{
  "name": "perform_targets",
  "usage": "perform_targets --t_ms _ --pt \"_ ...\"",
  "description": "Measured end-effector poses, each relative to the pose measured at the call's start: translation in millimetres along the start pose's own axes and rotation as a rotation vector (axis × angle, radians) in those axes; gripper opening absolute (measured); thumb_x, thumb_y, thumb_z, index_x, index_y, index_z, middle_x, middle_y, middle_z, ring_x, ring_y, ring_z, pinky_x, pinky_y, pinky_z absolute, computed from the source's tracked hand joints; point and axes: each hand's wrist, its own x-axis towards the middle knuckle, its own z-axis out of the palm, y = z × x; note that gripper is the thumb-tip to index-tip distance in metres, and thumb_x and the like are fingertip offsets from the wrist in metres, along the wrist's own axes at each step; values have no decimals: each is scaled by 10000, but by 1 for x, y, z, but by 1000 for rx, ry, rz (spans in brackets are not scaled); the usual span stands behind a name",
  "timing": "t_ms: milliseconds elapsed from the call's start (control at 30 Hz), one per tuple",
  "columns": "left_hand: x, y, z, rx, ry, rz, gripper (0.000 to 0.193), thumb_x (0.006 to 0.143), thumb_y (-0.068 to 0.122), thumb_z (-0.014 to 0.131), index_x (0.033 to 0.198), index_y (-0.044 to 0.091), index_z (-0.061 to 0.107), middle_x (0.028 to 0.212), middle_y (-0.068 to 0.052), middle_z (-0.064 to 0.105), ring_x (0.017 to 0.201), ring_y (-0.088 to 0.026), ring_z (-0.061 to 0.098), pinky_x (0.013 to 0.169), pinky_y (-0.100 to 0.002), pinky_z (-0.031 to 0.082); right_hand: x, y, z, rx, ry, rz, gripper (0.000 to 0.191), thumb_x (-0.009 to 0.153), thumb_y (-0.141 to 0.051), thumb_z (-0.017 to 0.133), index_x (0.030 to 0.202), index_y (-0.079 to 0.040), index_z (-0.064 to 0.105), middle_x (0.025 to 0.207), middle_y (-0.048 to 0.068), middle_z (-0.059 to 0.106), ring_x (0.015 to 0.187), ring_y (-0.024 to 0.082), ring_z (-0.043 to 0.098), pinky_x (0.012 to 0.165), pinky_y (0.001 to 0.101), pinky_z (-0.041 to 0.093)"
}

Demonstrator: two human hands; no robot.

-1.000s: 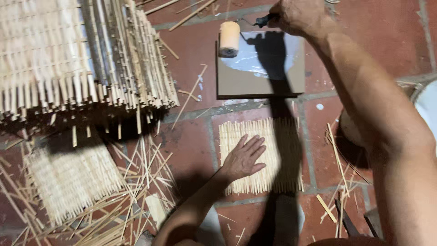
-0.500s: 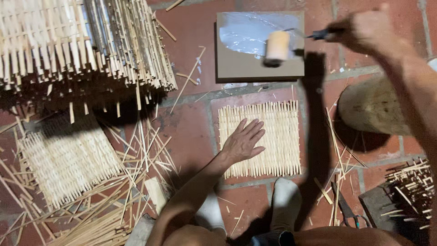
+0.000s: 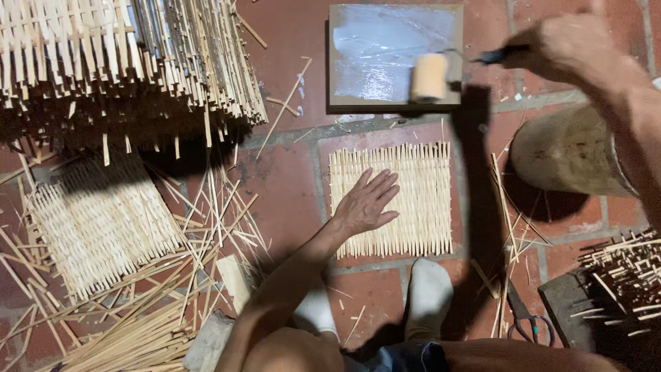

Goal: The person weaves thin bamboo strips into a rectangular mat on the floor, then applies glue to a cardboard backing using a roller and presses the mat onto it. The finished unit is lifted and stacked with others.

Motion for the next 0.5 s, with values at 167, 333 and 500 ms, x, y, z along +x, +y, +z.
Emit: perform_targets --t_ms 167,333,500 --pt "-1 0 -1 -2 0 -6 656 952 519 598 1421 62 573 1584 -117 457 1513 -264 344 1273 -513 189 -35 29 26 -138 -97 121 347 1046 -677 660 1203 -394 785 846 -61 781 769 119 641 851 369 358" --pt "-2 0 1 -5 8 -7 678 959 543 565 1448 73 556 1599 -108 433 1526 -256 314 1283 -503 163 21 -28 -1 -11 -110 -3 444 955 -673 622 1291 -412 752 807 -14 747 678 162 637 804 399 350" --pt "-2 -1 1 -24 2 -13 671 956 541 569 1439 75 562 1602 -104 437 1527 -252 308 1287 -498 156 72 -103 -41 40 -15 -147 394 1032 -609 551 1306 -397 739 869 -58 788 632 102 649 758 344 412"
